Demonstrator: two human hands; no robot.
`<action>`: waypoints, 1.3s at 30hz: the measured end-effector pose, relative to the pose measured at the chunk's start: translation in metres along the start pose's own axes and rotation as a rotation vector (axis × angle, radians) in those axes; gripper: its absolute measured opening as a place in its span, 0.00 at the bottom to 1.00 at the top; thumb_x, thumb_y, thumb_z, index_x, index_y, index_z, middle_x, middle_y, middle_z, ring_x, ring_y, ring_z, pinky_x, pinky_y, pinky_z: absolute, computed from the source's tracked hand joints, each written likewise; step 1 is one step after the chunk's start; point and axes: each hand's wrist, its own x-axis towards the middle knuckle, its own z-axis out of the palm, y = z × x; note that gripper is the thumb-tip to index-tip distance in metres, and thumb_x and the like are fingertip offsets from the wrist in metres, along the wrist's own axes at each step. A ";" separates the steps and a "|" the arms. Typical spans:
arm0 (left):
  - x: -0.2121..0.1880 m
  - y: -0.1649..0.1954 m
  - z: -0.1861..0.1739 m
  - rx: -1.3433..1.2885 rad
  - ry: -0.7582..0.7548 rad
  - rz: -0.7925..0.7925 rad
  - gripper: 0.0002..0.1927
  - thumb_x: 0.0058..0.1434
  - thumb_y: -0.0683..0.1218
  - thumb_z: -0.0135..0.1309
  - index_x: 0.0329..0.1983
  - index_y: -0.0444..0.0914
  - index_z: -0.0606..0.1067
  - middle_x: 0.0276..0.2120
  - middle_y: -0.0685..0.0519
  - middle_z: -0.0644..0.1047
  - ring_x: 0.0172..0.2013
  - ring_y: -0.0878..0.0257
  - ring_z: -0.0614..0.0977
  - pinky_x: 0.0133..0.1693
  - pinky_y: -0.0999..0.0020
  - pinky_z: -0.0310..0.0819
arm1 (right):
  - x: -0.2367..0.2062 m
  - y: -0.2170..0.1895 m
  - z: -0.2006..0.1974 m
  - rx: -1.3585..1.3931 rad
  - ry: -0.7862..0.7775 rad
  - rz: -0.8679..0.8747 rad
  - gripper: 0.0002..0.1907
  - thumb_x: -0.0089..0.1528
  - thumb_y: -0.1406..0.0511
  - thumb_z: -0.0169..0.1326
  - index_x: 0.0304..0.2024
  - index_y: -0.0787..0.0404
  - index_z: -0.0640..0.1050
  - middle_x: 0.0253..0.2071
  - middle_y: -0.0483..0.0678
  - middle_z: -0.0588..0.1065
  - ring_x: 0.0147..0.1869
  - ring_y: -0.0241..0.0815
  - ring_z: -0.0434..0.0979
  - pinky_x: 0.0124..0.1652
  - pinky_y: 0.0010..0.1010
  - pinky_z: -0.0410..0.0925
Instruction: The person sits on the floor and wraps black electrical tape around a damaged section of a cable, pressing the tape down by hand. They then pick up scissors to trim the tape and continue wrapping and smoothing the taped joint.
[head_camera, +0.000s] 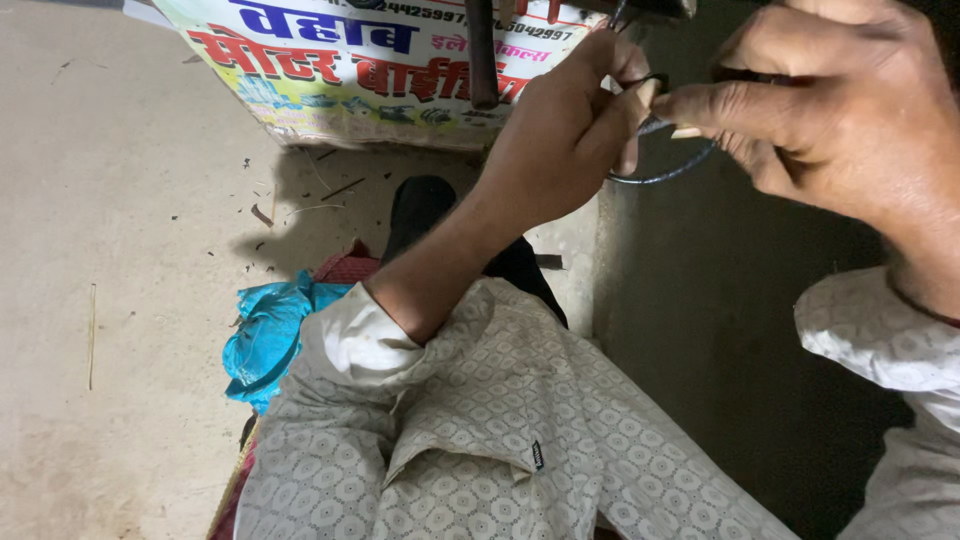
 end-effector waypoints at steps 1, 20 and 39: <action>0.001 0.004 -0.002 0.001 -0.007 -0.007 0.07 0.75 0.44 0.45 0.51 0.36 0.66 0.25 0.55 0.75 0.25 0.69 0.81 0.27 0.70 0.74 | 0.000 0.001 0.001 -0.015 -0.015 0.001 0.18 0.49 0.66 0.70 0.43 0.54 0.87 0.30 0.46 0.75 0.35 0.43 0.76 0.34 0.35 0.71; 0.002 -0.020 -0.001 1.039 0.444 0.802 0.10 0.68 0.44 0.57 0.50 0.49 0.72 0.41 0.61 0.71 0.40 0.62 0.71 0.47 0.57 0.57 | 0.015 0.000 -0.005 0.373 -0.218 0.429 0.07 0.65 0.70 0.60 0.45 0.67 0.83 0.31 0.54 0.80 0.31 0.43 0.81 0.30 0.32 0.70; -0.034 -0.002 0.013 0.770 0.308 0.712 0.09 0.72 0.48 0.61 0.50 0.42 0.75 0.40 0.57 0.75 0.36 0.63 0.76 0.38 0.61 0.66 | 0.009 -0.012 -0.012 0.335 -0.041 0.314 0.05 0.63 0.75 0.62 0.42 0.70 0.82 0.34 0.57 0.78 0.36 0.49 0.81 0.35 0.36 0.71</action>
